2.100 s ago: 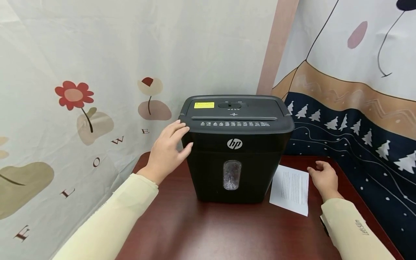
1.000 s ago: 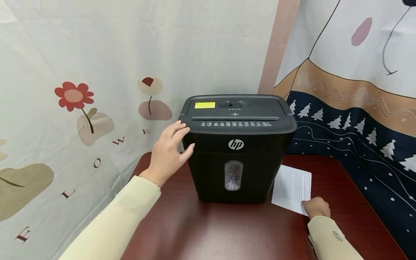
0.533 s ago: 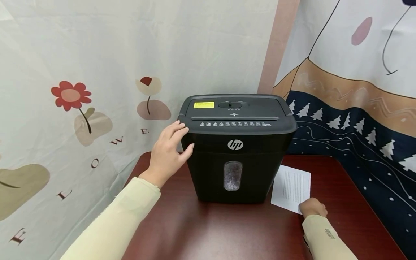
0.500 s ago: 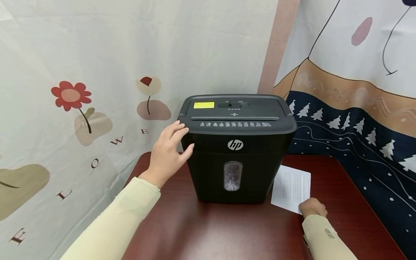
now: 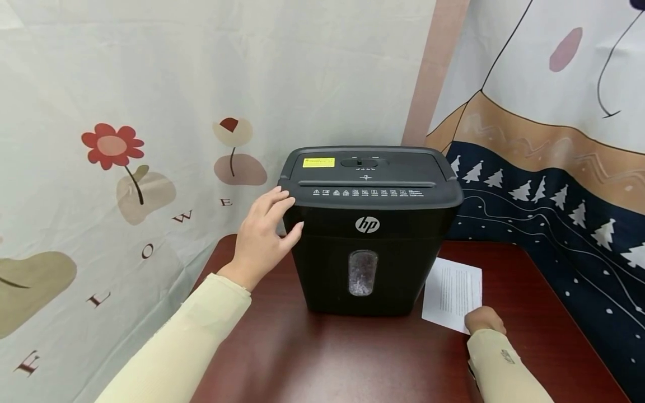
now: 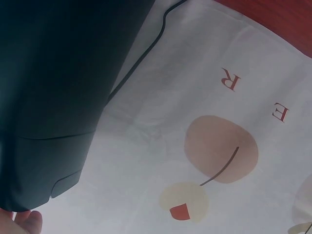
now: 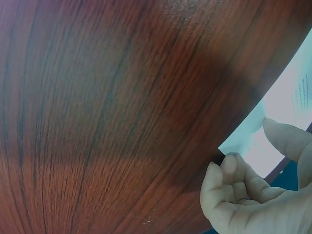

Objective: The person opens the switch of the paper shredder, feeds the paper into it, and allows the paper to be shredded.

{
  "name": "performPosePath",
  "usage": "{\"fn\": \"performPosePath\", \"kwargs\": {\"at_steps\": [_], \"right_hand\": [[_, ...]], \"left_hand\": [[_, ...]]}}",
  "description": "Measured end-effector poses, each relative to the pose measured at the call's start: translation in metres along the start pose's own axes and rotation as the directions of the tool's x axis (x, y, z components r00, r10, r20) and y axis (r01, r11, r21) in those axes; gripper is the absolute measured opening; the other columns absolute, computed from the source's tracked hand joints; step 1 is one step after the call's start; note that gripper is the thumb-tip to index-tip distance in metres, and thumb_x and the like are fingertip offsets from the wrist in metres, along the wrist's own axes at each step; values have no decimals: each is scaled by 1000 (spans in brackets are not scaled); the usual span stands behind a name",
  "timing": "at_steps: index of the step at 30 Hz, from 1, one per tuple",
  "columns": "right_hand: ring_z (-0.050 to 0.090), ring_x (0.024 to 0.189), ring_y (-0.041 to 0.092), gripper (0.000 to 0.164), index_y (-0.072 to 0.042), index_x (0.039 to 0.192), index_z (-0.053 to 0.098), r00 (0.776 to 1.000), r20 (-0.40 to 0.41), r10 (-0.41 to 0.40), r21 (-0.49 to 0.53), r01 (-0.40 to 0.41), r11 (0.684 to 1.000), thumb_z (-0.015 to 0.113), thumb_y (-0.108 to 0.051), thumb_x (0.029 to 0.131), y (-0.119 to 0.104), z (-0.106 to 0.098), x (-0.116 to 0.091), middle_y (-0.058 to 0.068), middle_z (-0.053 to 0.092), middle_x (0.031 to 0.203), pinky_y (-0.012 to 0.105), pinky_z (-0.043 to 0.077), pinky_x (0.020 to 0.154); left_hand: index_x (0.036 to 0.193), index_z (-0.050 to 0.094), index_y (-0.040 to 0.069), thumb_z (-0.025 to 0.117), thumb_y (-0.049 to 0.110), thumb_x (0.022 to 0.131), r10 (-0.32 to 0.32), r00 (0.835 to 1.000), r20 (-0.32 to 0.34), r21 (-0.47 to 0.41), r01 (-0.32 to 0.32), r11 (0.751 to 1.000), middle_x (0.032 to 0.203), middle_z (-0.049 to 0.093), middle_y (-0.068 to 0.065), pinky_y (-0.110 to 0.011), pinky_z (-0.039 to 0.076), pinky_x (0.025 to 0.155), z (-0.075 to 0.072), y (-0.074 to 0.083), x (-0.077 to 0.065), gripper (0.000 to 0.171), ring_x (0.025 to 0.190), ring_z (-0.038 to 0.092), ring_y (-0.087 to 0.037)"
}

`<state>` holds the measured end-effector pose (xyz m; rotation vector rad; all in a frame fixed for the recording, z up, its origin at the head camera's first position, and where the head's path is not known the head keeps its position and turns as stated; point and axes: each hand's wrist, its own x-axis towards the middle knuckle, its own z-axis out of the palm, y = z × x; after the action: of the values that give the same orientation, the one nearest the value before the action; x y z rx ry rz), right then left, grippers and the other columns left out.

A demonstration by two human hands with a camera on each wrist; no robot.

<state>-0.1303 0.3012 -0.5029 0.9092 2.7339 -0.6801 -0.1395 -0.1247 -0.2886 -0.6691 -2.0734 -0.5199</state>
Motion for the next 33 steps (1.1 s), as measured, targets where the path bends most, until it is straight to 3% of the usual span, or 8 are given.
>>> {"fn": "performPosePath", "kwargs": {"at_steps": [3,6,8,12,17,21,27,33], "right_hand": [[57,99,49,38,28,100,55,999,29,30,12,-30,999,46,-5,82,0,-2,-2,42,56,101,50,49,89],[42,117,59,48,33,109,48,996,66,67,32,-70,997,48,-7,81,2,-3,-2,50,43,116,56,38,104],[38,119,61,51,34,109,46,994,75,82,43,-85,995,49,-8,80,3,-3,-1,51,40,117,57,35,106],[54,95,49,39,24,96,58,997,45,60,49,-63,997,50,-9,77,8,-1,1,42,54,98,51,48,88],[58,73,38,36,22,88,58,1000,17,10,62,-11,998,51,-10,74,17,1,3,34,59,82,44,53,66],[60,72,37,41,26,88,56,999,24,-22,68,20,997,55,-12,72,23,1,2,36,59,82,43,55,65],[63,80,43,47,28,90,54,999,40,-6,116,1,993,62,-15,72,27,0,-1,38,59,86,43,57,71],[56,68,31,40,28,85,55,1000,16,-11,131,9,991,58,-9,69,29,3,4,35,59,80,37,56,64]], "left_hand": [[109,65,-1,78,8,76,5,1000,-2,1,-5,1000,118,61,-17,-48,47,97,0,1,1,37,121,53,-34],[109,65,-1,77,7,75,12,1000,-4,1,-12,1000,117,61,-17,-48,48,96,-1,2,1,37,121,53,-34],[109,65,-1,77,7,75,14,1000,-3,1,-14,1000,117,61,-16,-47,49,95,-1,3,2,37,121,53,-34],[109,65,-1,78,8,75,13,1000,3,3,-13,1000,118,61,-16,-47,49,95,-1,4,2,37,121,53,-34],[110,65,-1,77,10,77,5,1000,20,10,-5,1000,119,60,-17,-47,49,95,0,5,1,37,122,53,-33],[110,64,-1,77,11,78,-3,1000,30,15,2,1000,120,60,-17,-47,50,94,0,5,1,37,122,53,-33],[111,64,-2,77,11,78,-11,999,41,23,11,1000,120,59,-17,-47,50,94,-1,6,1,37,123,52,-33],[111,64,-2,77,11,78,-12,999,41,29,11,1000,120,59,-18,-46,49,95,-3,6,1,37,123,52,-33]]}}
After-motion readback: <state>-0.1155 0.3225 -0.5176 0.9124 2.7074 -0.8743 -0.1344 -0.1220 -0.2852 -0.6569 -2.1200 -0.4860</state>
